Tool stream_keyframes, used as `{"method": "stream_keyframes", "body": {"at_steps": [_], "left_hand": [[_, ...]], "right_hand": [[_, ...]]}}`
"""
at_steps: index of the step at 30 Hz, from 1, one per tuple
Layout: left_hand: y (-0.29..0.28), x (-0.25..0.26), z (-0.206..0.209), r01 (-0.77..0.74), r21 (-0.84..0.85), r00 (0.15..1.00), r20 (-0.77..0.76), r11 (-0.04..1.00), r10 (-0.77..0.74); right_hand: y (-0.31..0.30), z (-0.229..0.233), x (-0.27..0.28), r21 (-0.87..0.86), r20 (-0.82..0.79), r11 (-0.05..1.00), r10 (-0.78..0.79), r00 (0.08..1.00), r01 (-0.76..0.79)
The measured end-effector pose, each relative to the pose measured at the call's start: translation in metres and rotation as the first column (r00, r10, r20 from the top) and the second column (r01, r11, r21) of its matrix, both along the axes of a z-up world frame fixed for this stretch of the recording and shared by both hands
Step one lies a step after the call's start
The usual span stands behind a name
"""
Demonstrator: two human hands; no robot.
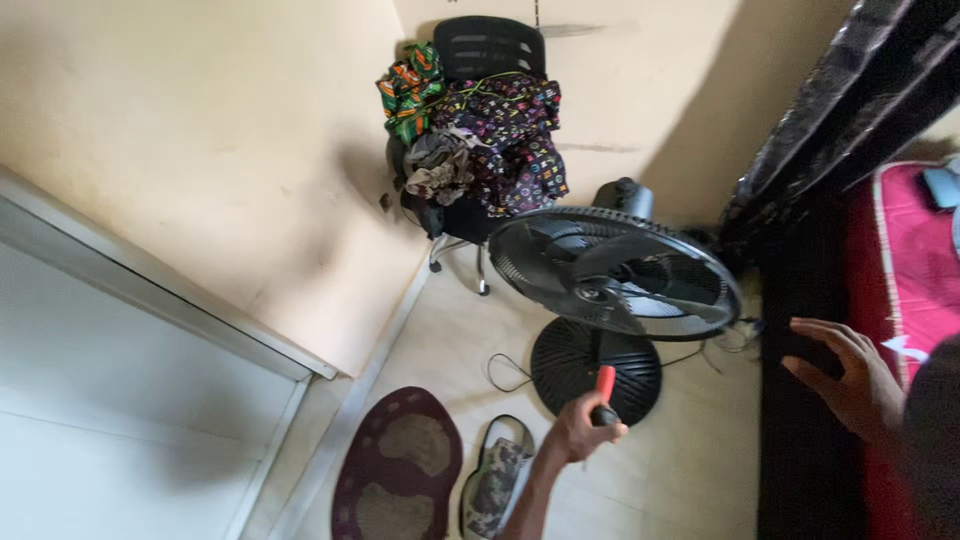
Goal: The person uses a screwdriver to remove the front grill of a standing electric fan, then reattaches it. The task involves unscrewing the central nut, detaching the grill, and screwing it back on.
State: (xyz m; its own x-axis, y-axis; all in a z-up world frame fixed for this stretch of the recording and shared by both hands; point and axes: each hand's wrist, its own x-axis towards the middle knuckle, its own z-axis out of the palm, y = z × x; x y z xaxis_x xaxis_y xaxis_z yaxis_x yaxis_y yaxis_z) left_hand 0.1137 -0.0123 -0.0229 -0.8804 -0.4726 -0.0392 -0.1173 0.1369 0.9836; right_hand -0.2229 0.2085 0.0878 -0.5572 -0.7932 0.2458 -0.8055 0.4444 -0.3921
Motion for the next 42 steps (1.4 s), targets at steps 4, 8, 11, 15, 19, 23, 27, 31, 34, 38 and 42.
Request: {"method": "stream_keyframes", "body": {"at_steps": [4, 8, 11, 15, 19, 23, 27, 31, 34, 38, 42], "left_hand": [[-0.007, -0.013, 0.021, 0.016, 0.079, 1.0, 0.021, 0.997, -0.018], [-0.003, 0.006, 0.027, 0.002, -0.022, 0.999, -0.044, 1.0, -0.003], [0.007, 0.003, 0.039, 0.035, -0.05, 0.998, -0.056, 0.998, -0.038], [0.003, 0.009, 0.052, 0.023, -0.026, 0.993, -0.112, 0.999, -0.026], [0.0, 0.01, 0.072, -0.022, -0.052, 0.984, -0.177, 0.998, 0.012], [-0.004, 0.019, 0.097, -0.108, -0.111, 0.96, -0.268, 0.988, 0.074], [-0.007, 0.033, 0.119, -0.232, -0.272, 0.951, -0.263, 0.934, 0.159], [-0.006, 0.041, 0.13, -0.224, -0.195, 0.955, -0.238, 0.955, 0.175], [-0.011, 0.036, 0.124, -0.207, -0.172, 0.933, -0.331, 0.963, 0.141], [-0.008, 0.029, 0.104, -0.21, -0.154, 0.934, -0.325, 0.966, 0.151], [-0.01, 0.021, 0.097, -0.257, -0.28, 0.93, -0.333, 0.925, 0.157]], "right_hand": [[0.026, 0.036, 0.014, -0.066, 0.034, 0.996, 0.07, 0.997, -0.067], [0.055, 0.026, 0.067, -0.06, 0.158, 0.997, 0.053, 0.986, -0.044], [0.063, 0.028, 0.087, -0.099, 0.179, 0.991, 0.106, 0.978, -0.089], [0.047, 0.035, 0.119, -0.027, 0.25, 0.999, 0.051, 0.967, -0.046], [0.018, 0.051, 0.161, -0.035, 0.496, 0.999, 0.037, 0.867, -0.023], [-0.013, 0.057, 0.185, 0.016, 0.42, 0.991, 0.114, 0.9, -0.133], [-0.045, 0.062, 0.201, 0.007, 0.481, 0.976, 0.187, 0.857, -0.217], [-0.059, 0.063, 0.224, -0.126, 0.605, 0.967, 0.251, 0.756, -0.22], [-0.069, 0.054, 0.243, -0.224, 0.721, 0.962, 0.27, 0.638, -0.154], [-0.084, 0.025, 0.257, -0.391, 0.793, 0.92, 0.357, 0.493, -0.037], [-0.097, -0.001, 0.249, -0.44, 0.817, 0.898, 0.387, 0.427, 0.027]]}}
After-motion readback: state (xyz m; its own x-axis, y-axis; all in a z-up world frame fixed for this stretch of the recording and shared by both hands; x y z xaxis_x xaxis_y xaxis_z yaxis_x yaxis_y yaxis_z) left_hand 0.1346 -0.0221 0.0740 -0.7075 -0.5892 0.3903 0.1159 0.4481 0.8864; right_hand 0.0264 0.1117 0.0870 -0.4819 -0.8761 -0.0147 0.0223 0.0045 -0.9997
